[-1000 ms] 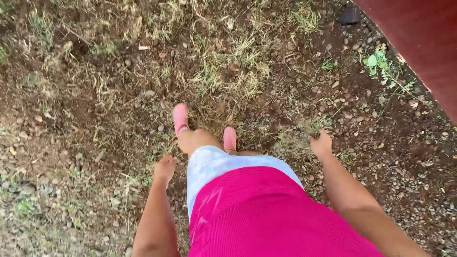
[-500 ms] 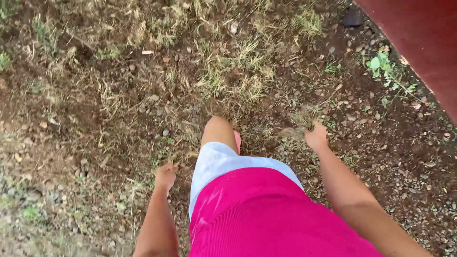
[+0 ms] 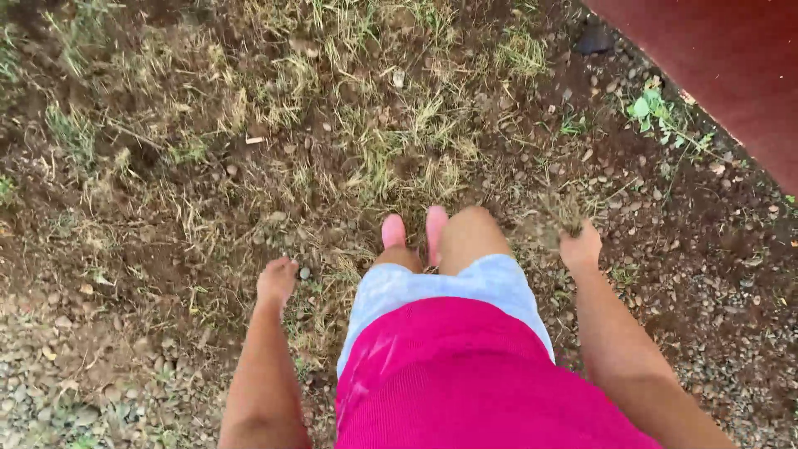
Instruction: Gathering dry grass and weeds from the ground by hand and placing them in a pile.
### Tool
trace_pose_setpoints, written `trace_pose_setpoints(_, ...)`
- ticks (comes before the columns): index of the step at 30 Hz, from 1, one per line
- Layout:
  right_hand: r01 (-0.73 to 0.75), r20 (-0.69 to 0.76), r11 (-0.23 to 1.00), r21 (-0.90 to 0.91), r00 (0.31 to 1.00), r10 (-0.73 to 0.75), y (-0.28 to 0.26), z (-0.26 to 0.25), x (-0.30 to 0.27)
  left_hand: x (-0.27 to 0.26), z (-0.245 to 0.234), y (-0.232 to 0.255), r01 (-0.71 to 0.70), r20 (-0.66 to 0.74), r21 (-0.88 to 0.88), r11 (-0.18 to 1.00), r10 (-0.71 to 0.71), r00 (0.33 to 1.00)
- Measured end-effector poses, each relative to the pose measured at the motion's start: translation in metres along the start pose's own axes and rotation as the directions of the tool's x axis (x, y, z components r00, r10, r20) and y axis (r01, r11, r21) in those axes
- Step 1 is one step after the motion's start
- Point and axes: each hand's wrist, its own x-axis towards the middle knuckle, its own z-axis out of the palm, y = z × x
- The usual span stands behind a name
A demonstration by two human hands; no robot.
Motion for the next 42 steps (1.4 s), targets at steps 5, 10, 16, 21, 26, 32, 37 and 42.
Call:
trace_pose_setpoints(5,0.141,-0.034,0.976,-0.164,0.988,-0.149,0.042,0.020,-0.002,0.027,-0.021,0.044,-0.118,-0.059,-0.039,0.992,0.116,0.991)
trace_pose_setpoints(10,-0.185,0.034,0.981,-0.059,0.982,0.188,0.025,0.003,-0.023,0.027,0.002,0.026,-0.109,0.019,0.035,0.993,0.109,0.994)
trace_pose_setpoints(16,0.015,0.046,0.992,-0.129,0.999,-0.009,-0.012,0.000,0.002,0.001,0.019,-0.044,0.053,0.150,0.060,0.997,-0.061,0.987)
trace_pose_setpoints(21,0.258,-0.052,0.964,-0.070,0.964,-0.262,-0.083,-0.007,0.027,-0.007,-0.009,-0.057,0.162,0.106,-0.015,0.987,-0.160,0.981)
trace_pose_setpoints(26,0.062,0.043,0.996,0.067,0.997,-0.065,-0.098,-0.026,0.033,0.000,-0.014,-0.051,0.305,0.088,-0.275,0.912,-0.292,0.952)
trace_pose_setpoints(32,0.247,-0.064,0.946,-0.208,0.962,-0.265,-0.059,-0.024,0.045,0.000,-0.005,-0.002,0.255,0.092,-0.423,0.869,-0.239,0.967)
trace_pose_setpoints(37,0.081,0.031,0.983,-0.166,0.997,-0.077,-0.057,-0.019,0.025,-0.020,-0.001,0.004,0.168,0.166,-0.249,0.954,-0.129,0.978)
trace_pose_setpoints(42,0.229,0.026,0.948,-0.223,0.973,-0.228,-0.080,-0.014,0.048,-0.018,-0.007,0.002,0.234,0.170,-0.248,0.940,-0.196,0.966)
